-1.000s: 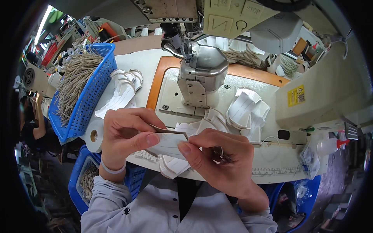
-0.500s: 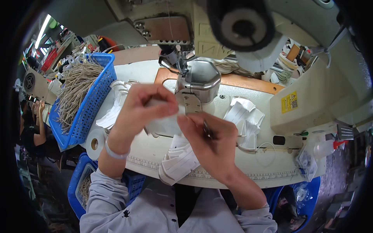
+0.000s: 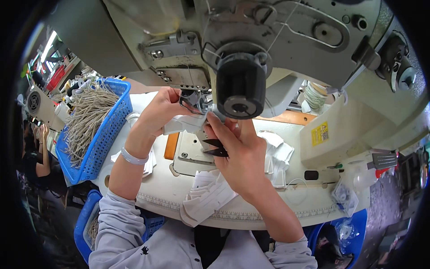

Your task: The person aligns fabric shoe components by hand, stitches them using an industrial sewing machine, trims thread using thread snips, and stacks the sewn pieces on the table.

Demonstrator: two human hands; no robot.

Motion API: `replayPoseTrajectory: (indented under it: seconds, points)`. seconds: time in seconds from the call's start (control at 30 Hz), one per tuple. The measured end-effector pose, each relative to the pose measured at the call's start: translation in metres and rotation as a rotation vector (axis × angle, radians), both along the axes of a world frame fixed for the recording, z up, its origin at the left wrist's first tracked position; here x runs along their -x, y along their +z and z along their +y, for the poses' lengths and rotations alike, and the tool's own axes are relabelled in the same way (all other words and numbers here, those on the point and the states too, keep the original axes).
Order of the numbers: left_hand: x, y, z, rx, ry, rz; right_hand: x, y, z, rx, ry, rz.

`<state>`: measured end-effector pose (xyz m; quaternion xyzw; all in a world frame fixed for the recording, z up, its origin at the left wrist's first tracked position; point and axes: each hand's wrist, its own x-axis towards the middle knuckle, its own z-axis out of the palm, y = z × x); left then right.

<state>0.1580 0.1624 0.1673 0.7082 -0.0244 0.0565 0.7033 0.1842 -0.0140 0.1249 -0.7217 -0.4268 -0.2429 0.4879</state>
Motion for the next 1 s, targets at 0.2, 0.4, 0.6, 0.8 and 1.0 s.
replayPoseTrajectory:
  seconds: [0.2,0.4,0.6,0.8,1.0]
  points:
    - [0.002,0.005,0.0,-0.077,0.034,0.082,-0.004,0.006,-0.005,0.049,0.027,-0.049]
    - [0.007,0.033,-0.013,-0.227,0.112,0.181,-0.006,0.005,-0.004,0.026,0.056,0.005]
    - [-0.007,-0.002,0.008,0.003,0.013,-0.004,0.005,0.01,-0.011,0.028,0.074,0.016]
    - [0.033,-0.032,-0.006,0.23,0.082,0.098,0.036,-0.001,-0.02,-0.002,0.173,0.03]
    - [0.104,-0.045,-0.052,0.308,0.146,-0.028,0.059,-0.008,-0.017,0.154,0.247,0.008]
